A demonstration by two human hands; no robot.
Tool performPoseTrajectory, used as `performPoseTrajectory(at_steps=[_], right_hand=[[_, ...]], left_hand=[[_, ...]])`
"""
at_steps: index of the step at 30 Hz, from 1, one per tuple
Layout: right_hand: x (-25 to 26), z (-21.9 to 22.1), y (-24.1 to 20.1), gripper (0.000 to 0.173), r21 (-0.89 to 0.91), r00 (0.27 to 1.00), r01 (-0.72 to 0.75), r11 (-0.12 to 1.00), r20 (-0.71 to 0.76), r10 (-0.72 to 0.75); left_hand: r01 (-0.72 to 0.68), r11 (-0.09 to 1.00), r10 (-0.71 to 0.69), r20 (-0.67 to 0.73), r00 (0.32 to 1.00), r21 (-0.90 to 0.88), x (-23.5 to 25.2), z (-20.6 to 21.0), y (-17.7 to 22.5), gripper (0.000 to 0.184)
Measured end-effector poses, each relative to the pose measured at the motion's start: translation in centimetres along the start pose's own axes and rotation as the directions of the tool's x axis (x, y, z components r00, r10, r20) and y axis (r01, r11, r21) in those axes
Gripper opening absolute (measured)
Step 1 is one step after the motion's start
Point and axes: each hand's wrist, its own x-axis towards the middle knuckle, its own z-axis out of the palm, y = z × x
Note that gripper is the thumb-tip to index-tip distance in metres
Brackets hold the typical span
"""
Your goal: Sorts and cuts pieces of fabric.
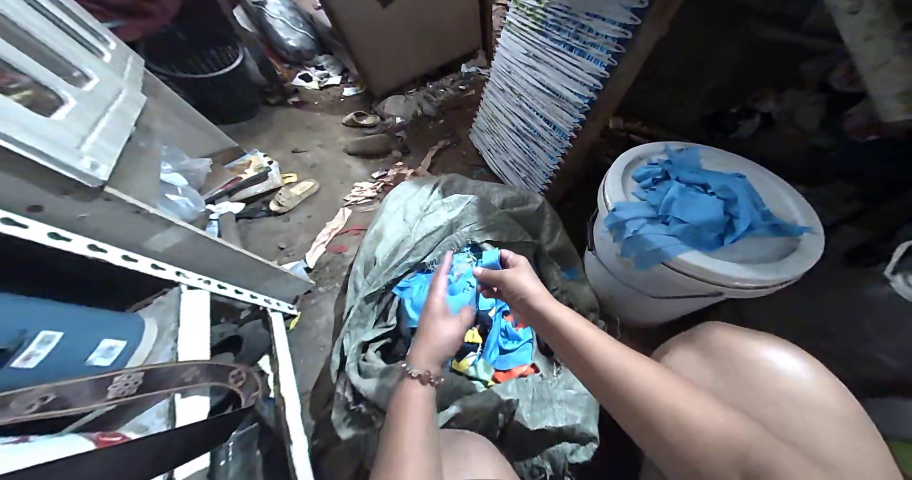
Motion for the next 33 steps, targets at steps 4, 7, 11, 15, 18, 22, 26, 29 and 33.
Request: performPoseTrajectory(at_steps=[4,7,11,15,18,22,26,29,33], right_hand=[[-0.9,0.2,-1.0,0.023,-0.057,0.987,0.074,0.996,0.149,-0.065],[-1.1,-0.6,-1.8,0.027,0.046,0.980,0.122,0.992,0.150,-0.127],[1.4,-3.4,-0.3,0.020,0.006,0.993,0.117,0.993,-0.031,-0.117],[4.4,-6.9,4.6,0.019,-0.260,0.985,-0.024,0.965,-0.172,-0.022],[5.2,-9.2,8.9,0.027,-0.685,0.997,-0.067,0.725,-0.071,0.024],[4.0,-8.8,12.8,0.028,-0.918,0.967,0.172,0.356,0.226,0.116],[3.2,-7.9,15.7,0.028,-0.792,0.801,0.584,0.177,0.598,0.034],[3.6,-5.9,15.7,0.043,-0.840,0.814,0.532,0.107,0.542,0.207],[4.1,-3.6,12.2,0.029,-0.911,0.856,0.405,0.079,0.408,0.317]], left_hand=[[0.016,0.999,-0.016,-0.004,1.000,-0.043,0.7,2.4,0.9,0.076],[0.108,0.894,-0.201,-0.174,0.964,-0.436,1.2,2.7,1.2,0.031],[0.186,0.628,-0.405,-0.113,0.907,-0.756,1.0,1.6,2.4,0.030],[0.078,0.595,-0.396,-0.208,0.894,-0.800,0.9,-0.3,2.7,0.028],[-0.041,0.583,-0.395,-0.327,0.859,-0.812,0.9,-2.6,2.1,0.022],[-0.145,0.487,-0.460,-0.394,0.796,-0.861,0.7,-5.1,0.5,0.026],[-0.157,0.346,-0.543,-0.334,0.770,-0.925,0.5,-5.4,0.0,0.022],[-0.131,0.310,-0.566,-0.294,0.770,-0.941,0.4,-5.3,0.7,0.019],[-0.109,0.315,-0.564,-0.279,0.777,-0.943,0.7,-5.2,0.4,0.019]])
